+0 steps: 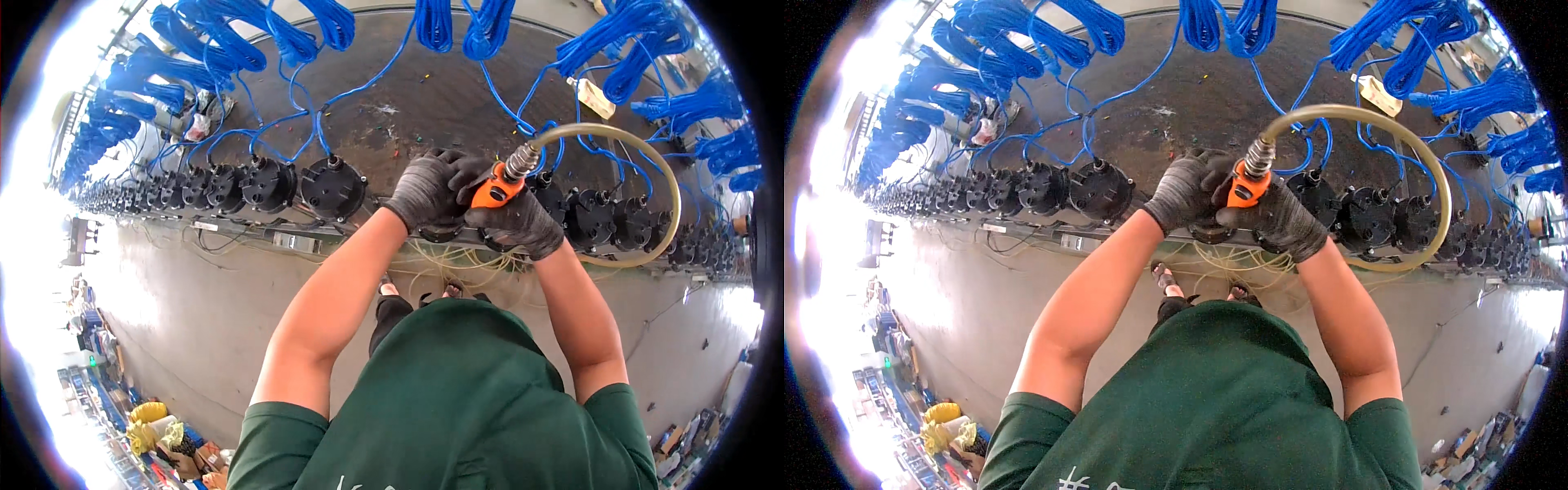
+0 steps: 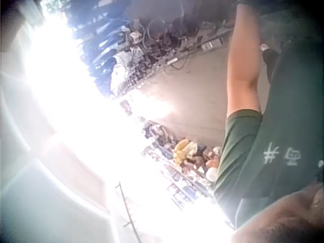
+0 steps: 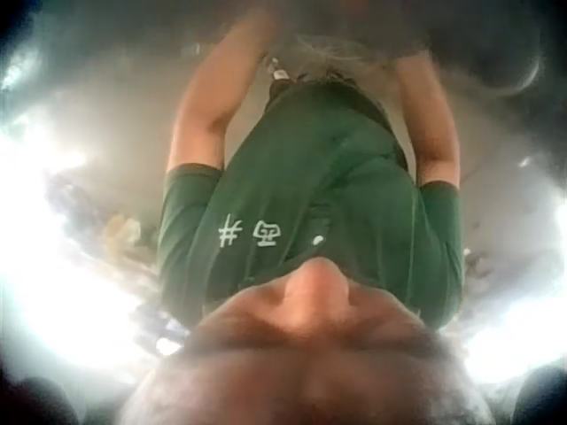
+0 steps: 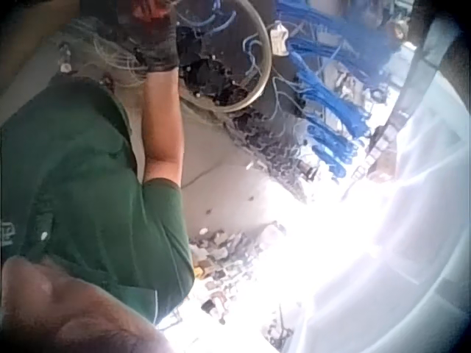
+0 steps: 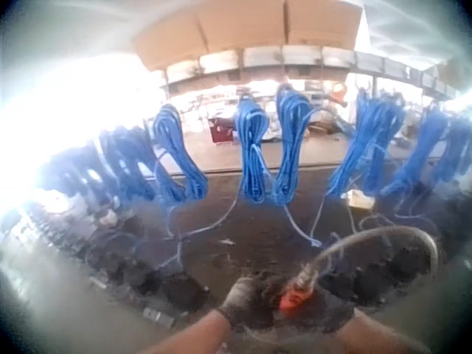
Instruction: The person secures components on water pumps along a production line by tightening screws on each unit using a pneumatic screwdriver.
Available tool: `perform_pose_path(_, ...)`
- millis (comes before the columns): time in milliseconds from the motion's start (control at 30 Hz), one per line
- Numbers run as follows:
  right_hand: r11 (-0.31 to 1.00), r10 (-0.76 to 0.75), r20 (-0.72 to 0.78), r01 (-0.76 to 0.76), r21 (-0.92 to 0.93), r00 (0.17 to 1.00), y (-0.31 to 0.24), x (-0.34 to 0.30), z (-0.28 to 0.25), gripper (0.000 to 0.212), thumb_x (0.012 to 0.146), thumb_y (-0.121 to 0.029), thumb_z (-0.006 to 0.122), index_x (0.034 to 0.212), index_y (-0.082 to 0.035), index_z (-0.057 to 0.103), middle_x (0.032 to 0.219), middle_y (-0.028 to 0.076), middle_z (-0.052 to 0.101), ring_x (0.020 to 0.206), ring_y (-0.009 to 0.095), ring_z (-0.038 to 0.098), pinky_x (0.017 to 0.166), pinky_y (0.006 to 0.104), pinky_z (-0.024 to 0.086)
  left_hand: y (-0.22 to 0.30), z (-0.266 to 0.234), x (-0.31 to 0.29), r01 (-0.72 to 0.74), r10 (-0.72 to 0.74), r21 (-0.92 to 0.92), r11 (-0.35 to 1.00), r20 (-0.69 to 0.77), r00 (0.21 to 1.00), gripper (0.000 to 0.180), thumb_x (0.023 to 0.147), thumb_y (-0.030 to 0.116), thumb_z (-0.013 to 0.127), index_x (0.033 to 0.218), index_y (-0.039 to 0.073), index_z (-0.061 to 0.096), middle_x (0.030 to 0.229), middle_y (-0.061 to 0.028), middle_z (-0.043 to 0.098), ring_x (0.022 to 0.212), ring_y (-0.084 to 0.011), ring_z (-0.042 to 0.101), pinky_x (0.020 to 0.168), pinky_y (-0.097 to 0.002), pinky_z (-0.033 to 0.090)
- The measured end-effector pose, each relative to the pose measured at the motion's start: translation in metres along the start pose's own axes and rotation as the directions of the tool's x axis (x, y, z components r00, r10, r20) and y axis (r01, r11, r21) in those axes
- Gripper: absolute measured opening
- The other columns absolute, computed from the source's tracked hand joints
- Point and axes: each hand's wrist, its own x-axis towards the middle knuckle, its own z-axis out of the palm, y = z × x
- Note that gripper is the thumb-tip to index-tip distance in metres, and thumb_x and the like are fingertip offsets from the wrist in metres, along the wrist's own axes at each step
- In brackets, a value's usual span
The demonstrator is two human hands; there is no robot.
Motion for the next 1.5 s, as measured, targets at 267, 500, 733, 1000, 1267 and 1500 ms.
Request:
perform_pose_path(267,0.936,-0.112,-0.176,0.044,-0.349,0.978,0.016,0.002,0.005,0.023,0.072,-0.012,0.082,0.087,-0.007,0.065,0.086,0.001,0.068,0.079,0.012,0.061,0.073,0.0276,0.052,0.01,-0.008,-0.001,0.167,-0.167,-0.146,0.975,0.012,0.986,0.064,0.072,0.031,0.076,0.132,0.013,0.06,0.137,-0.0102,0.059,0.123,-0.0338,0.058,0.104,-0.0459,0.047)
perform_pose_path(500,0.968,-0.113,-0.199,0.063,-0.242,0.973,0.015,-0.005,0.013,0.027,0.073,-0.007,0.08,0.095,-0.007,0.065,0.087,0.001,0.067,0.081,0.012,0.062,0.074,0.0286,0.053,0.01,-0.002,-0.003,0.165,-0.193,-0.184,0.969,-0.147,0.97,0.052,0.071,0.033,0.077,0.121,0.02,0.068,0.13,-0.0082,0.065,0.121,-0.033,0.059,0.101,-0.0453,0.05)
perform_pose_path(733,0.959,-0.125,-0.184,0.071,-0.275,0.975,0.015,-0.003,0.008,0.025,0.074,-0.008,0.077,0.096,-0.006,0.065,0.088,0.0,0.066,0.081,0.012,0.061,0.075,0.03,0.053,0.014,-0.011,-0.001,0.111,-0.139,-0.204,0.973,-0.126,0.982,0.061,0.071,0.028,0.077,0.127,0.011,0.063,0.131,-0.0128,0.063,0.12,-0.0362,0.058,0.106,-0.0452,0.045)
perform_pose_path(1000,0.962,-0.152,-0.177,0.104,-0.251,0.972,0.012,-0.003,0.005,0.029,0.074,-0.009,0.08,0.098,-0.006,0.064,0.093,0.001,0.068,0.084,0.012,0.061,0.078,0.0294,0.054,0.01,-0.003,-0.001,0.083,-0.094,-0.083,0.993,-0.139,0.986,0.057,0.072,0.026,0.076,0.126,0.013,0.065,0.132,-0.0112,0.063,0.126,-0.0329,0.054,0.108,-0.0461,0.043)
perform_pose_path(1267,0.992,-0.125,-0.23,0.119,-0.04,0.965,0.016,-0.002,0.006,0.036,0.072,-0.006,0.082,0.103,-0.008,0.063,0.09,0.0,0.067,0.082,0.011,0.062,0.075,0.0281,0.054,0.012,-0.003,0.0,0.128,-0.148,-0.145,0.981,-0.132,0.98,0.051,0.077,0.025,0.073,0.126,0.013,0.065,0.133,-0.0098,0.062,0.122,-0.036,0.056,0.106,-0.0456,0.045)
perform_pose_path(1500,0.983,-0.117,-0.246,0.076,-0.167,0.962,0.013,-0.002,0.008,0.034,0.073,-0.006,0.08,0.102,-0.007,0.063,0.089,0.001,0.067,0.081,0.011,0.061,0.074,0.0283,0.054,0.008,0.002,-0.001,0.139,-0.158,-0.151,0.979,-0.121,0.98,0.051,0.076,0.025,0.074,0.126,0.014,0.065,0.132,-0.0097,0.062,0.12,-0.0358,0.057,0.104,-0.0454,0.046)
